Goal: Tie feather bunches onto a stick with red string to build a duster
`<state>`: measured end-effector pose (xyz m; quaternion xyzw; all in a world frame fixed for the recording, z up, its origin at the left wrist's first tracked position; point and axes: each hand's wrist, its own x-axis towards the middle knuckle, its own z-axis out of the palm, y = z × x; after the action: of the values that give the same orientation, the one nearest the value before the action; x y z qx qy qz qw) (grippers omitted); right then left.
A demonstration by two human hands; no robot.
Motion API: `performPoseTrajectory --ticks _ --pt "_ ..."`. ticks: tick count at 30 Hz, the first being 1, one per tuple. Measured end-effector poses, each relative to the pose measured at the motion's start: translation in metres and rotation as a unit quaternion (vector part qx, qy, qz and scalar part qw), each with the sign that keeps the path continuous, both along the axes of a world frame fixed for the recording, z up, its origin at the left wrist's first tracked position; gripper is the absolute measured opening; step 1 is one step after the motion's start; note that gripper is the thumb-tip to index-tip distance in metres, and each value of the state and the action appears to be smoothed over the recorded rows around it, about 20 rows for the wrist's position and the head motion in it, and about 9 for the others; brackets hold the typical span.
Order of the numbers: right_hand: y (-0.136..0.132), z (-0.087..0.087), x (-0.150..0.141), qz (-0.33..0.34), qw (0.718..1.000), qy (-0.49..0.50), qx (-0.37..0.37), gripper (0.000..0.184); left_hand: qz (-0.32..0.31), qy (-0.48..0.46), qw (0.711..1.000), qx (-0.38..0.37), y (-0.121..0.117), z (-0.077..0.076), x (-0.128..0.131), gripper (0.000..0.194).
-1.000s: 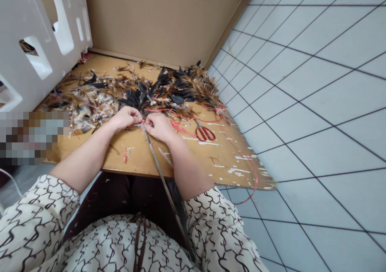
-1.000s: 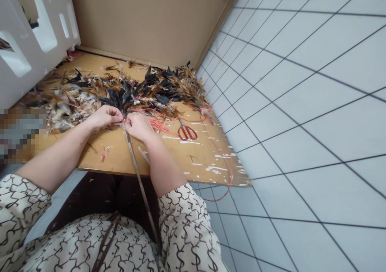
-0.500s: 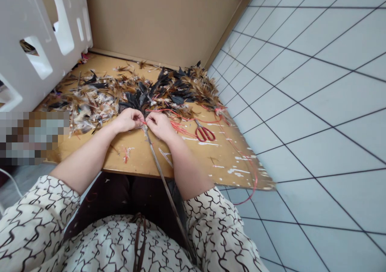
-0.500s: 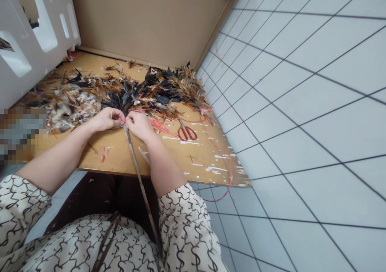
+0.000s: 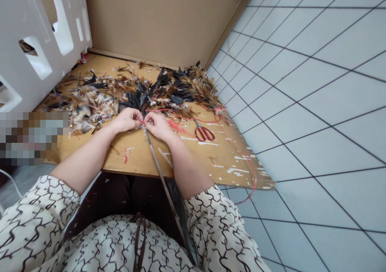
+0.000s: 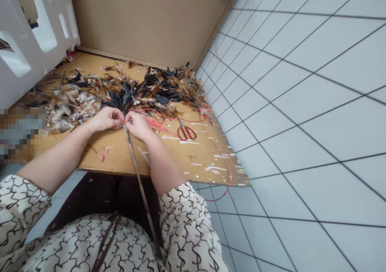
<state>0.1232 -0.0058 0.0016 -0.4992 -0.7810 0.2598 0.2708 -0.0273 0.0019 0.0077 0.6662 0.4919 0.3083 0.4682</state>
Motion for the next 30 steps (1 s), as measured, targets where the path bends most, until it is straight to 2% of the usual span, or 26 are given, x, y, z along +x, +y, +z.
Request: performPoseTrajectory --ticks 5,12,15,19,23,30 --pt "0.001 0.0 -0.001 -0.001 0.999 0.032 -0.021 0.008 0.008 -0.014 0.999 -0.042 -0.002 0.004 0.0 0.008" --pt "0.001 0.0 -0.001 0.015 0.996 0.077 -0.035 0.01 0.006 -0.04 0.998 -0.049 -0.004 0.006 0.0 0.006" --pt "0.001 0.0 -0.001 0.015 0.996 0.084 -0.039 0.01 0.032 -0.067 0.995 -0.067 -0.003 0.005 0.001 0.006" --pt "0.001 -0.001 0.0 0.015 0.993 0.111 -0.033 0.008 0.076 -0.152 0.981 -0.089 -0.001 0.003 0.004 0.01" --pt "0.003 -0.002 0.0 0.021 0.988 0.145 -0.036 0.007 0.062 -0.195 0.974 -0.103 0.0 0.001 0.004 0.01" --pt "0.005 -0.005 0.0 0.022 0.988 0.147 -0.043 0.003 0.044 -0.166 0.982 -0.073 0.005 -0.005 0.002 0.009"
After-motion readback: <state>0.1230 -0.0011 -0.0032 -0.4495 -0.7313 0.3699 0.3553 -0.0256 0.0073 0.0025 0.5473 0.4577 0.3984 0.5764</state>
